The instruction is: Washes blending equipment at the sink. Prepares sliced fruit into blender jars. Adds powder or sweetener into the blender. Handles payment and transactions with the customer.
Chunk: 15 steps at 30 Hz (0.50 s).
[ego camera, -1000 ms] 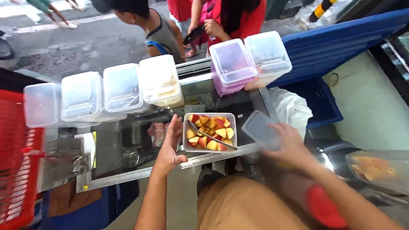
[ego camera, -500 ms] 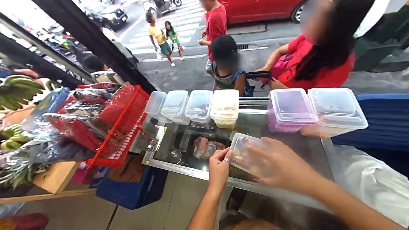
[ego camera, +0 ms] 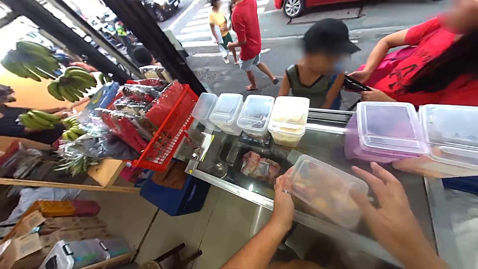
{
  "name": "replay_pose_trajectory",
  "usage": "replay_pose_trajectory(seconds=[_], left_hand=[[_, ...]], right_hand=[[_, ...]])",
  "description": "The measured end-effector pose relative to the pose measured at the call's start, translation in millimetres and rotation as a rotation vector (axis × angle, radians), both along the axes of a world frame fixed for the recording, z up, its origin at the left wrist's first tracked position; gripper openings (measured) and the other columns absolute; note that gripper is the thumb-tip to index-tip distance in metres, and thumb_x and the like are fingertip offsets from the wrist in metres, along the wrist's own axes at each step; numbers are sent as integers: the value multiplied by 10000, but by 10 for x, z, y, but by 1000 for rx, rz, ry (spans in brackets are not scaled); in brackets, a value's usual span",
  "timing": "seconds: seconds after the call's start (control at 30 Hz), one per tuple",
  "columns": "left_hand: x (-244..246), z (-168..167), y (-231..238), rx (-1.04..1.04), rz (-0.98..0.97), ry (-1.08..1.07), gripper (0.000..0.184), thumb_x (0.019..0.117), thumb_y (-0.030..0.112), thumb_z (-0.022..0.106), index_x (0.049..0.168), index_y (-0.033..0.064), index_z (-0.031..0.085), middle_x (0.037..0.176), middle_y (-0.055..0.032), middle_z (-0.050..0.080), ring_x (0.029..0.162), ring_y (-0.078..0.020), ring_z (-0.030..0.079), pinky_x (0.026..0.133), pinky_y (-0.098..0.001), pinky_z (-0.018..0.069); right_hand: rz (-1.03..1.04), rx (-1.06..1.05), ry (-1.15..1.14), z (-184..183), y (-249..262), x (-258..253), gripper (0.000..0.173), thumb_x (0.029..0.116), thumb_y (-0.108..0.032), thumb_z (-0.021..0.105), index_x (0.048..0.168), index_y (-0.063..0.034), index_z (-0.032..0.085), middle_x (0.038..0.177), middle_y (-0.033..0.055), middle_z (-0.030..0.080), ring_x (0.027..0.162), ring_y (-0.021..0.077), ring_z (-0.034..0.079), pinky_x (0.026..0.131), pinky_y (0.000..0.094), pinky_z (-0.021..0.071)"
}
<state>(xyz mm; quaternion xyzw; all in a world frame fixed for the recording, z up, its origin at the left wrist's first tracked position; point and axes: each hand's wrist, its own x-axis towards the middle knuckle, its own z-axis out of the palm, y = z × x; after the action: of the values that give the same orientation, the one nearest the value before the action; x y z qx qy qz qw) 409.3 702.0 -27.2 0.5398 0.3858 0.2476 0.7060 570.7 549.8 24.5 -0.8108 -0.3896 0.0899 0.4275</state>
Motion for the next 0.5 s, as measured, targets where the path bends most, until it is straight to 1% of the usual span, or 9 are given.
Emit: replay_pose_trajectory(seconds=[0.07, 0.13, 0.17, 0.23, 0.27, 0.3, 0.33, 0.43, 0.5], left_hand=[[-15, 128, 69, 28, 20, 42, 468, 1101, 304, 345, 1425, 56, 573, 1412, -136, 565, 1274, -207, 566, 1073, -412, 487], [-17, 162, 113, 70, 32, 41, 385, 1088, 204, 414, 1330, -3, 630, 1303, -131, 664, 1191, -190, 639, 1037, -398, 527], [-7, 151, 130, 66, 22, 30, 364, 1086, 176, 428, 1308, -21, 639, 1284, -133, 681, 1174, -191, 655, 1030, -397, 537], [35, 140, 169, 41, 25, 23, 349, 1083, 152, 433, 1270, -41, 655, 1271, -140, 688, 1156, -203, 667, 1016, -397, 546], [55, 156, 188, 37, 36, 28, 349, 1076, 150, 434, 1248, -42, 669, 1268, -143, 692, 1153, -207, 669, 1010, -398, 547], [68, 188, 206, 37, 44, 37, 347, 1070, 147, 440, 1234, -45, 678, 1268, -145, 691, 1152, -209, 670, 1008, -398, 548], [74, 220, 222, 44, 49, 50, 338, 1058, 140, 455, 1215, -45, 690, 1258, -147, 691, 1139, -209, 671, 995, -397, 554], [66, 251, 235, 64, 38, 111, 303, 1045, 131, 491, 1146, -35, 725, 1216, -138, 704, 1109, -200, 676, 971, -386, 556], [74, 238, 225, 120, 15, 140, 291, 1056, 145, 506, 1077, -16, 747, 1178, -118, 717, 1086, -184, 681, 954, -369, 564]], right_hand=[[-79, -17, 156, -104, -12, -50, 733, 985, -614, 520, 1512, -106, 499, 1606, 277, 316, 1433, 424, 400, 1069, 587, 450], [-111, -32, 293, -147, -113, -88, 772, 966, -610, 570, 1543, -110, 449, 1580, 232, 372, 1385, 350, 480, 1004, 520, 539], [-93, -48, 305, -148, -165, -99, 835, 937, -642, 597, 1553, -103, 428, 1584, 208, 387, 1397, 323, 480, 1040, 503, 529], [-8, -103, 161, -138, -207, -88, 1171, 773, -800, 675, 1597, -47, 319, 1645, 212, 305, 1499, 345, 350, 1183, 555, 378], [24, -137, 47, -126, -200, -61, 1326, 671, -886, 678, 1607, -34, 284, 1655, 226, 279, 1528, 374, 290, 1217, 597, 309], [50, -179, -51, -102, -187, -17, 1416, 596, -947, 657, 1608, -32, 277, 1653, 242, 274, 1533, 402, 266, 1221, 629, 276], [77, -225, -120, -77, -180, 35, 1454, 553, -983, 632, 1607, -43, 288, 1648, 230, 292, 1532, 404, 268, 1222, 636, 267], [132, -336, -178, -34, -202, 136, 1441, 541, -1004, 607, 1599, -68, 322, 1634, 160, 356, 1523, 343, 310, 1238, 574, 274], [129, -361, -211, -38, -226, 134, 1448, 544, -1005, 600, 1587, -37, 335, 1619, 168, 381, 1507, 336, 347, 1231, 561, 294]])
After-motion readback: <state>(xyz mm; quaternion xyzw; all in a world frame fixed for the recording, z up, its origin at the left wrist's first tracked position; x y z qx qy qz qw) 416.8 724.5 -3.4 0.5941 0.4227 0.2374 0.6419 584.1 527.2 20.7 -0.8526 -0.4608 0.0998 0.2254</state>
